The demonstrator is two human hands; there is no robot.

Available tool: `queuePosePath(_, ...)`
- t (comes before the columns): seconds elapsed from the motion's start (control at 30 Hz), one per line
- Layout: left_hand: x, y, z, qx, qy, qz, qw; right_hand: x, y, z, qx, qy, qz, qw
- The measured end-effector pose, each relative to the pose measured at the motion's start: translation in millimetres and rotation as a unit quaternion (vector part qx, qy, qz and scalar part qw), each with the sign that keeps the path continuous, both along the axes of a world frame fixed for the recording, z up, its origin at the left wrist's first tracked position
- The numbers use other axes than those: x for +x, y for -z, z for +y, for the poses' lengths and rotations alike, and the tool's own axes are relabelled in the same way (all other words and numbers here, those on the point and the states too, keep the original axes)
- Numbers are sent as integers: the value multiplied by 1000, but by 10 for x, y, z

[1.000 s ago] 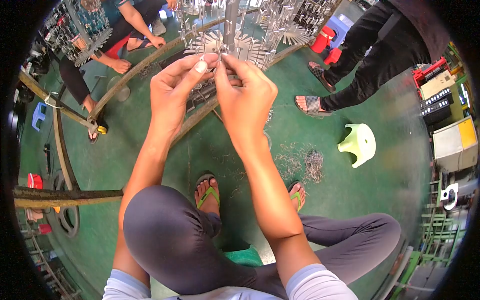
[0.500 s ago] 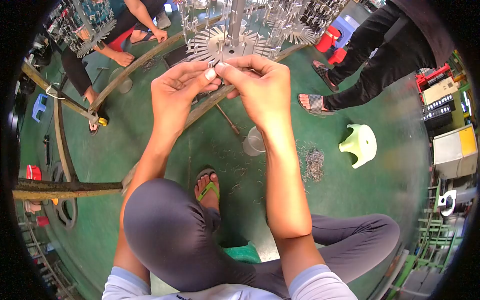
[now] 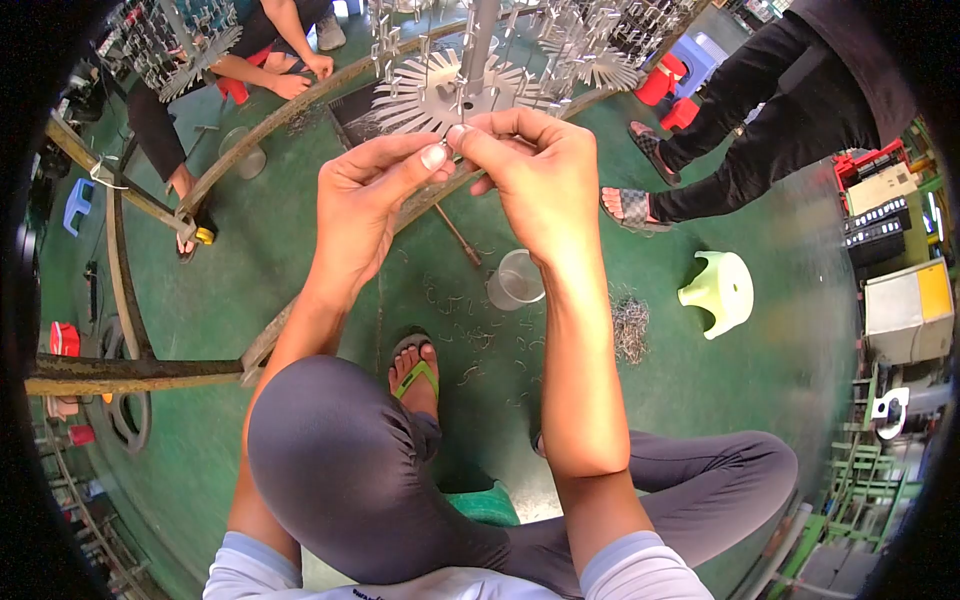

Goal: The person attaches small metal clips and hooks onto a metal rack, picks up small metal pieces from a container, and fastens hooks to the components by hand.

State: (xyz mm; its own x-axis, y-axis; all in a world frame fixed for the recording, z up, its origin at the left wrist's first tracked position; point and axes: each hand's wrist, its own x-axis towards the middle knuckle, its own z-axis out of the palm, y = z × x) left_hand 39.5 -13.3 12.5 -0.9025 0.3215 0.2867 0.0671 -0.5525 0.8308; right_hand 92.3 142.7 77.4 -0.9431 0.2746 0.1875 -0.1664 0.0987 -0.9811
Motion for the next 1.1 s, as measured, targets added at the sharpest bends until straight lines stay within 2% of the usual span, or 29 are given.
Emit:
queuePosePath(0.1,-8,44,-5,28,25,-25,999,-2,7,10,1,-1,-5,1000)
queuePosePath(0.4,20,26,20,0,-23,-11,1000,-10,44,35,8,-4,11,1000)
queuePosePath(0.5,24,15,42,31,-24,-18,999,-3,25,25,17,-3,7,1000)
queuePosePath(0.8,15,18,-22,76,61,-80,992,-10,36,39,28,4,19,999)
queuePosePath(0.9,39,19,7,91,55,-81,991,-9,38,44,29,6,18,999)
queuePosePath(1.1,59,2,36,8,-28,0,1000,-12,38,31,21,5,25,999)
